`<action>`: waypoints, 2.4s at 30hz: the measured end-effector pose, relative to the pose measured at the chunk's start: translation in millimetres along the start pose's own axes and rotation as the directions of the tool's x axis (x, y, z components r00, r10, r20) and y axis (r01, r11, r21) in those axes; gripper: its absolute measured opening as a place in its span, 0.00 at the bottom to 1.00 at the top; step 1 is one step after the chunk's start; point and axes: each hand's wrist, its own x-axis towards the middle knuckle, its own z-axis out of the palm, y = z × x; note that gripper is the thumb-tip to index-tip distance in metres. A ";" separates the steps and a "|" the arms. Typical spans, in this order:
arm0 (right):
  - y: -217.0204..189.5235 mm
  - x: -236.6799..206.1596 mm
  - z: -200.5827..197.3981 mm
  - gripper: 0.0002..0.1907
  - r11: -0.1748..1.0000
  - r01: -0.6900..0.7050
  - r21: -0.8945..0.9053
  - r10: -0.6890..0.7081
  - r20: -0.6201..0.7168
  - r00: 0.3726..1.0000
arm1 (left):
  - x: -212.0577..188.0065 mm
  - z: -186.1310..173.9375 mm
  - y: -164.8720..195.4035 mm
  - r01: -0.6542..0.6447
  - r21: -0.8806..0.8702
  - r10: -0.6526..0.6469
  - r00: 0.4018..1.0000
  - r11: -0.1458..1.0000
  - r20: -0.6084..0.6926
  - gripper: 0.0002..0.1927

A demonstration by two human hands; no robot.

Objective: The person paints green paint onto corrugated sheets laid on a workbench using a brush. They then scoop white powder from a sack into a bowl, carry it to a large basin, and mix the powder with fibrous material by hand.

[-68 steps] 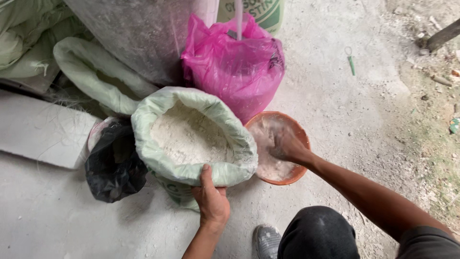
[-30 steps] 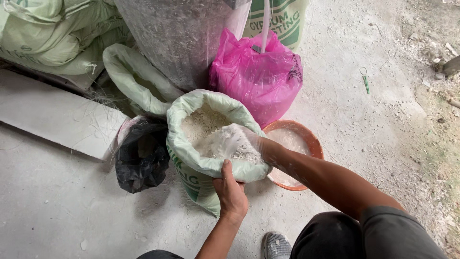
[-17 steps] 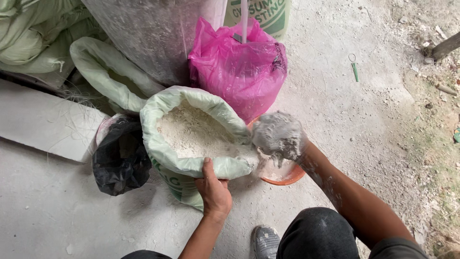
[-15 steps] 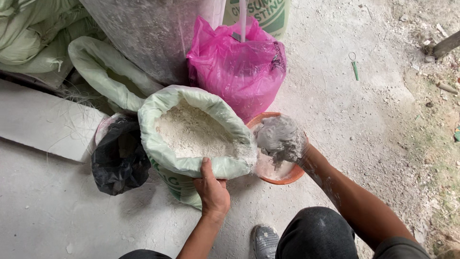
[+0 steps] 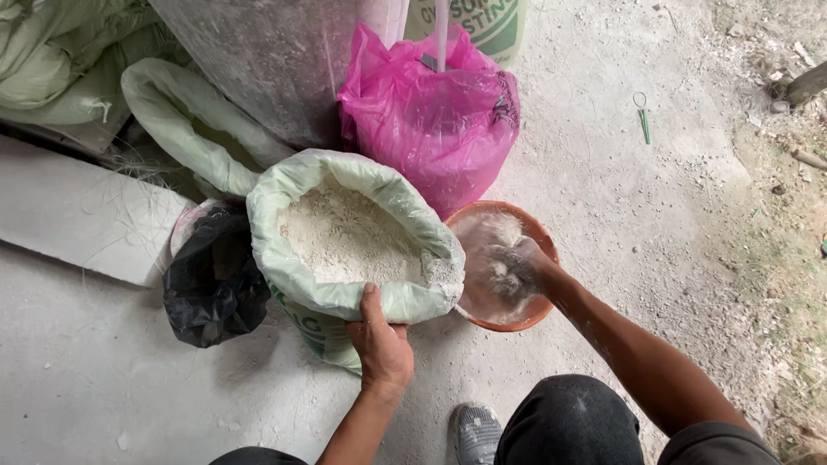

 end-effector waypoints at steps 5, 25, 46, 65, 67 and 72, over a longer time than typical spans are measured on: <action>-35.2 -21.7 0.1 0.18 0.885 0.070 -0.460 -0.030 0.094 0.995 | -13.9 18.3 5.4 0.030 -0.039 -0.032 0.998 0.999 -0.046 0.33; -175.1 139.5 231.4 0.19 -0.246 0.648 -0.721 -0.681 0.604 0.414 | -15.7 11.7 14.5 -0.001 -0.112 0.004 1.000 0.994 0.030 0.28; -106.0 26.1 163.6 0.10 0.874 0.392 -0.288 -0.189 0.542 0.819 | -16.7 23.1 8.6 0.035 0.016 -0.036 0.997 0.999 0.071 0.30; -163.8 -112.0 51.7 0.15 -0.160 0.512 -0.844 -0.790 0.421 0.447 | -3.8 14.2 -3.2 0.143 -0.002 -0.143 0.990 0.990 0.007 0.34; -129.4 -99.8 38.0 0.15 0.058 0.528 -0.847 -0.786 0.287 0.548 | -5.8 12.7 -1.3 0.169 0.017 -0.169 0.986 0.986 0.006 0.34; -41.0 -54.2 24.7 0.15 0.919 0.227 -0.322 -0.266 -0.083 0.960 | -8.1 12.0 0.1 0.131 0.001 -0.131 0.991 0.991 0.023 0.33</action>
